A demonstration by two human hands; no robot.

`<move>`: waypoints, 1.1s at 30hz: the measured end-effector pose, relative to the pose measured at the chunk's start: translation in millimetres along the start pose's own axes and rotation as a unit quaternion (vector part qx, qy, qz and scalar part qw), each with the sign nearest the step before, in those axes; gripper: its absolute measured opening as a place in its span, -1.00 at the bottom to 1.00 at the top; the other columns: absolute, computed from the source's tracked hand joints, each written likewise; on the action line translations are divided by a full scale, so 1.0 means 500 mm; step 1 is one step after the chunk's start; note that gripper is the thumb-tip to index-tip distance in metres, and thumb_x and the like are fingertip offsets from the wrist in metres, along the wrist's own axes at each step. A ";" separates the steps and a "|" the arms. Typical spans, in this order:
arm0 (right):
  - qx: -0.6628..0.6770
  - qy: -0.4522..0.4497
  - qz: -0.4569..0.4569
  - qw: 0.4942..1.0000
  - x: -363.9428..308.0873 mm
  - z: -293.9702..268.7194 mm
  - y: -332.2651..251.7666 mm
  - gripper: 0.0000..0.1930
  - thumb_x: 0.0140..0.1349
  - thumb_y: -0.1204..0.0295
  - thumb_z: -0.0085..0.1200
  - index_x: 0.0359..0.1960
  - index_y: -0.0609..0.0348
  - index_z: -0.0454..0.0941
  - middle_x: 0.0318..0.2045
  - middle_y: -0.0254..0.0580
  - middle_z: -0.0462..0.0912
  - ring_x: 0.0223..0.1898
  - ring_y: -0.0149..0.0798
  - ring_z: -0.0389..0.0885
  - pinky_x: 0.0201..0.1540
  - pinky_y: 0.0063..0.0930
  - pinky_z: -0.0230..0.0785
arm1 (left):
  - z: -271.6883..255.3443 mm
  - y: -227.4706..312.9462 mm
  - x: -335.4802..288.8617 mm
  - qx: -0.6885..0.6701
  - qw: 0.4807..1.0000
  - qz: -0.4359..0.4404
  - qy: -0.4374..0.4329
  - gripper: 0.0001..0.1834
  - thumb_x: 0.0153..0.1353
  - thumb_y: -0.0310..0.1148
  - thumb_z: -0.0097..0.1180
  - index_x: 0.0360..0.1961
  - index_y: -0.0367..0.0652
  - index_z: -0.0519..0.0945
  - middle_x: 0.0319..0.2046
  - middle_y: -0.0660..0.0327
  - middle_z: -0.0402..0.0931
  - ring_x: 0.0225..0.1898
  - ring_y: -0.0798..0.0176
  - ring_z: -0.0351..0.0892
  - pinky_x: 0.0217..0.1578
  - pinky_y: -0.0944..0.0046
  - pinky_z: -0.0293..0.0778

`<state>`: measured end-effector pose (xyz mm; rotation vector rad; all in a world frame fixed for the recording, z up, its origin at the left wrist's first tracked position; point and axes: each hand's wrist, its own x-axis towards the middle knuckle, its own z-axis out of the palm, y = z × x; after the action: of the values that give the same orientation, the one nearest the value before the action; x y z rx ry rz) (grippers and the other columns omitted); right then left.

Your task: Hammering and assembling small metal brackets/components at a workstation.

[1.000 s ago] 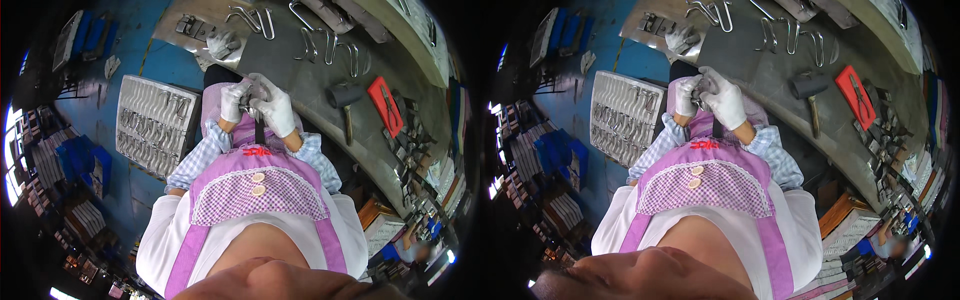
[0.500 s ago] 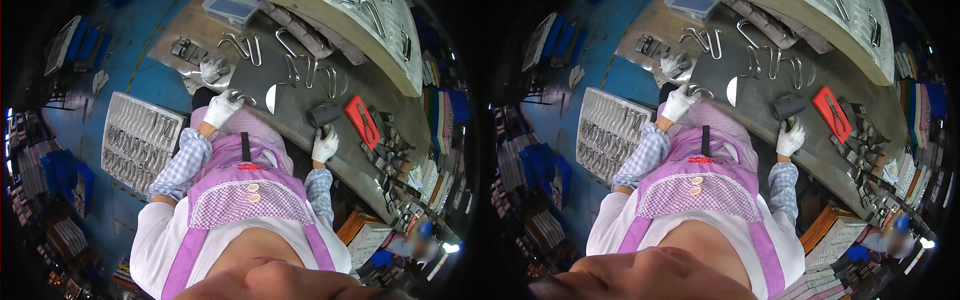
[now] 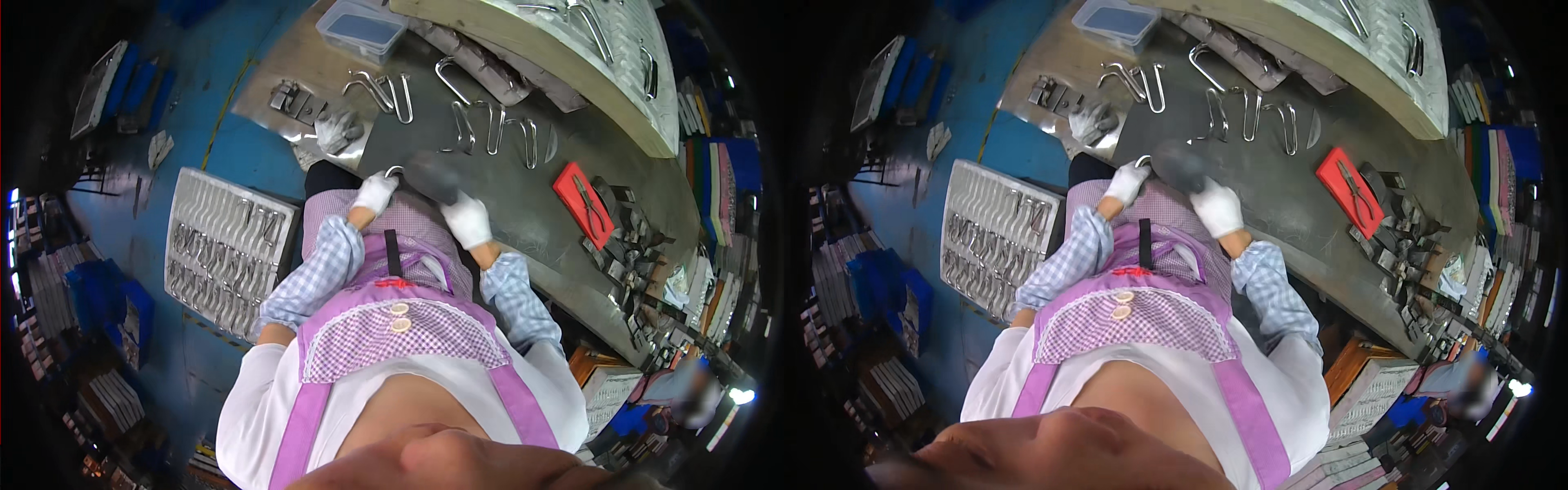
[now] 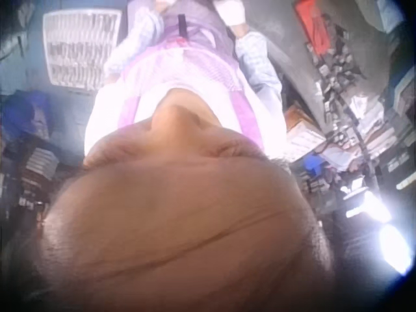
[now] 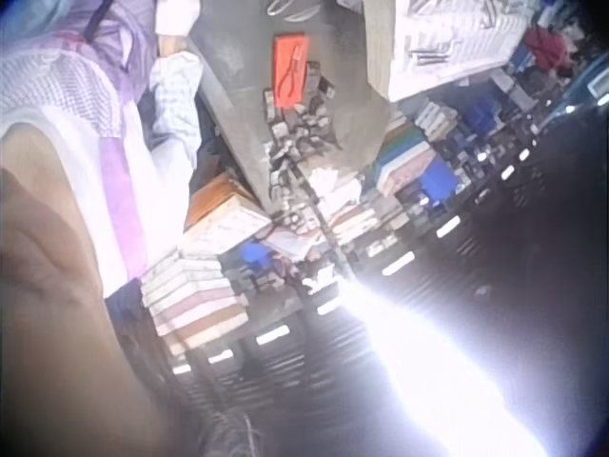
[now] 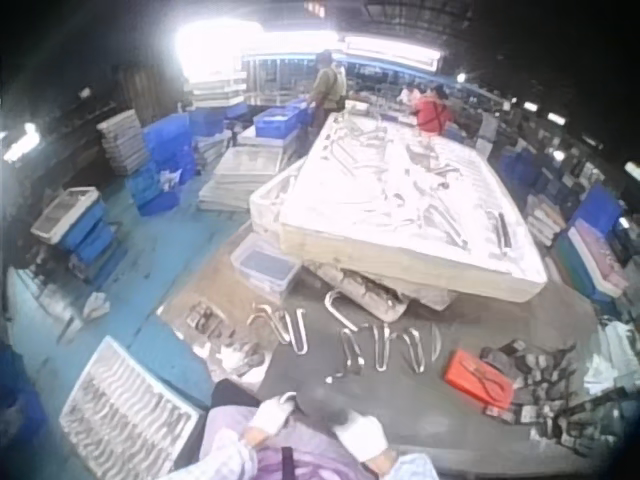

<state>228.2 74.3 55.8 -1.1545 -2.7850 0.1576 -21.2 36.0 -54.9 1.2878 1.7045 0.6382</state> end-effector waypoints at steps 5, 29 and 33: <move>0.000 -0.016 0.453 0.891 -0.148 -0.099 0.142 -0.74 0.21 0.18 0.11 -0.16 -0.04 0.68 -0.23 -0.20 0.69 -0.22 0.00 0.66 -0.14 -0.17 0.53 | -0.029 0.051 -0.053 -0.114 0.985 -0.127 -0.027 -0.67 0.24 -0.18 0.09 -0.20 -0.26 0.61 -0.54 0.09 0.61 -0.51 0.20 0.63 -0.46 0.20 0.54; 0.407 -0.016 0.234 0.883 0.104 -0.021 -0.223 -0.45 0.26 0.29 0.07 0.31 -0.02 0.32 -0.13 0.07 0.69 -0.10 0.17 0.65 -0.04 -0.11 0.50 | -0.091 0.072 -0.145 -0.462 0.880 0.014 0.110 -0.65 0.38 -0.27 -0.11 -0.32 -0.32 0.62 -0.62 0.31 0.45 -0.65 0.49 0.33 -0.63 0.43 0.25; 0.506 -0.045 0.163 0.846 0.121 -0.037 -0.243 -0.37 0.24 0.36 0.07 0.38 0.01 0.23 -0.16 0.06 0.69 -0.09 0.19 0.64 -0.02 -0.12 0.48 | -0.121 0.048 -0.142 -0.354 0.930 0.038 0.089 -0.67 0.33 -0.30 -0.01 -0.31 -0.36 0.68 -0.57 0.32 0.51 -0.62 0.52 0.37 -0.60 0.47 0.26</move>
<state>103.9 32.4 95.8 -1.2325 -1.9415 1.5047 -57.1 -16.5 17.5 0.7907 1.3583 1.3052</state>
